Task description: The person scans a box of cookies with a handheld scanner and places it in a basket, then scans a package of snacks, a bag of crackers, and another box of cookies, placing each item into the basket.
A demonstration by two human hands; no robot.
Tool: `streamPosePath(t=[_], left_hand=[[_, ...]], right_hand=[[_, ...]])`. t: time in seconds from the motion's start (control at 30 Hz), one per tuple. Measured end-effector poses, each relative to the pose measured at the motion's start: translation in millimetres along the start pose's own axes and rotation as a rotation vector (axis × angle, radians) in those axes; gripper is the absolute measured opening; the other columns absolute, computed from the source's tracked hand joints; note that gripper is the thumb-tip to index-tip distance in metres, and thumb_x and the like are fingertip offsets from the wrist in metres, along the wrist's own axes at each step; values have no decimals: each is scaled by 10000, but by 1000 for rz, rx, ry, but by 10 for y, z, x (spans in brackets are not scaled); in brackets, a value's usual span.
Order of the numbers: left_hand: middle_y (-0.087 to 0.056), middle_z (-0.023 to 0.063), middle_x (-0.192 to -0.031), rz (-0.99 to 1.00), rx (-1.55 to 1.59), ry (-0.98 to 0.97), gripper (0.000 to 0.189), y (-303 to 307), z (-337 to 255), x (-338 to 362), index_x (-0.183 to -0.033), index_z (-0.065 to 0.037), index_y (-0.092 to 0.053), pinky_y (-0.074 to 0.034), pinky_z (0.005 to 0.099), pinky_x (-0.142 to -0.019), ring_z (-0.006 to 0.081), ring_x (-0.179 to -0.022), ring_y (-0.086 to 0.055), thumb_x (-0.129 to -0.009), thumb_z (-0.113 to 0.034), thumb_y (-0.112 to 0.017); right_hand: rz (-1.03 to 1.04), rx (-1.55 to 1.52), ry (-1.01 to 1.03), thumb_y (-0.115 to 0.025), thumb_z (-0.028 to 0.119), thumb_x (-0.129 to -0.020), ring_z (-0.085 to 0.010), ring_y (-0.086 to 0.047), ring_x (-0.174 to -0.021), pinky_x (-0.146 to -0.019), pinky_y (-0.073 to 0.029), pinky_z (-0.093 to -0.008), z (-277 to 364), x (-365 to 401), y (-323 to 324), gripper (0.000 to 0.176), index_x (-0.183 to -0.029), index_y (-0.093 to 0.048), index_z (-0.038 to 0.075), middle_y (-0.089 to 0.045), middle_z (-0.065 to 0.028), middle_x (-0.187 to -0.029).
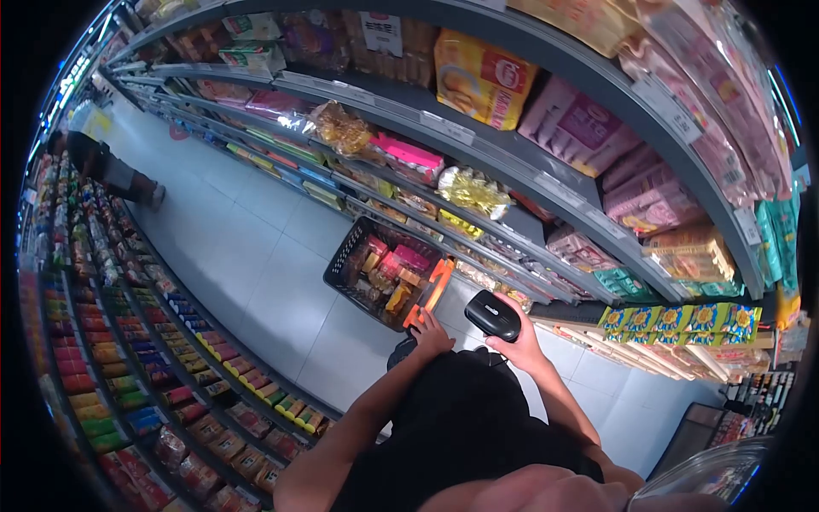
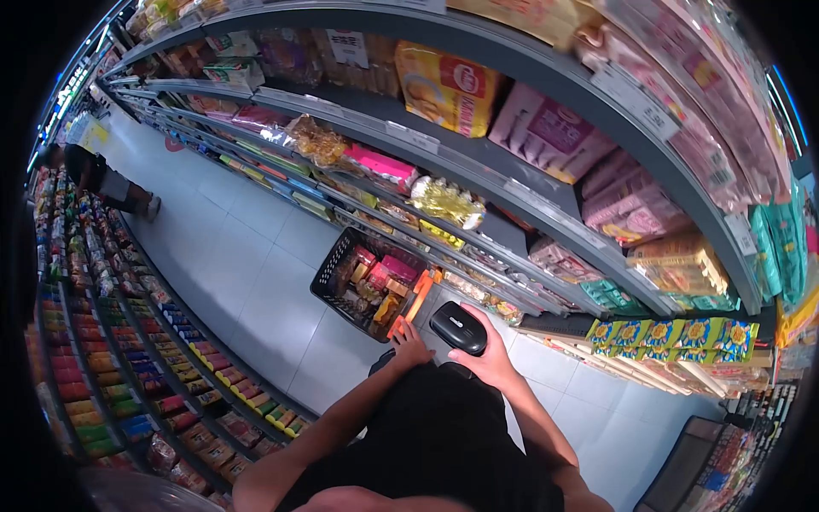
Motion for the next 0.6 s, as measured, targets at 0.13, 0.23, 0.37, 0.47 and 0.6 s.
streamPosePath(t=[0.13,0.23,0.37,0.47,0.6], left_hand=[[155,270,-1722,61,-44,-39,1293,138,108,3,-1633,69,75,-164,713,-1215,548,-1574,-13,-873,-618,-713],[154,254,-1727,73,-48,-70,1284,254,183,-10,-1637,58,80,-160,712,-1217,527,-1583,-26,-881,-622,-703],[112,249,-1736,-12,-66,-100,1260,267,272,-68,-1643,52,59,-158,718,-1214,515,-1584,-76,-894,-664,-659],[124,263,-1729,-118,28,-118,1300,233,349,-161,-1643,42,74,-166,715,-1209,523,-1570,-135,-856,-606,-732],[98,235,-1740,-183,46,-74,1292,379,367,-209,-1649,25,68,-195,722,-1201,494,-1572,-164,-849,-565,-757]], right_hand=[[35,-9,-47,-885,166,-822,-147,-618,-1162,-992,-510,-314,56,-261,-212,885,-1553,-410,14,-602,-99,-1387],[50,116,92,-888,184,-832,-146,-653,-1071,-930,-541,-313,37,-431,-318,892,-1558,-399,13,-613,-101,-1349],[68,-78,-123,-886,161,-818,-202,-515,-1378,-1175,-373,-350,67,-536,-421,885,-1544,-411,-15,-549,-138,-1472],[90,-99,-134,-880,143,-822,-206,-517,-1378,-1176,-376,-354,69,-623,-418,885,-1548,-400,-17,-546,-137,-1476],[142,-118,-118,-868,125,-830,-214,-519,-1381,-1180,-378,-362,-23,-806,-317,876,-1551,-391,-17,-541,-138,-1482]])
Point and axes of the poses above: each hand's wrist, its own x-axis away from the middle knuckle, its own y-axis out of the back of the hand, z = x × y, the point moved 2 cm from there along -x, towards the middle knuckle
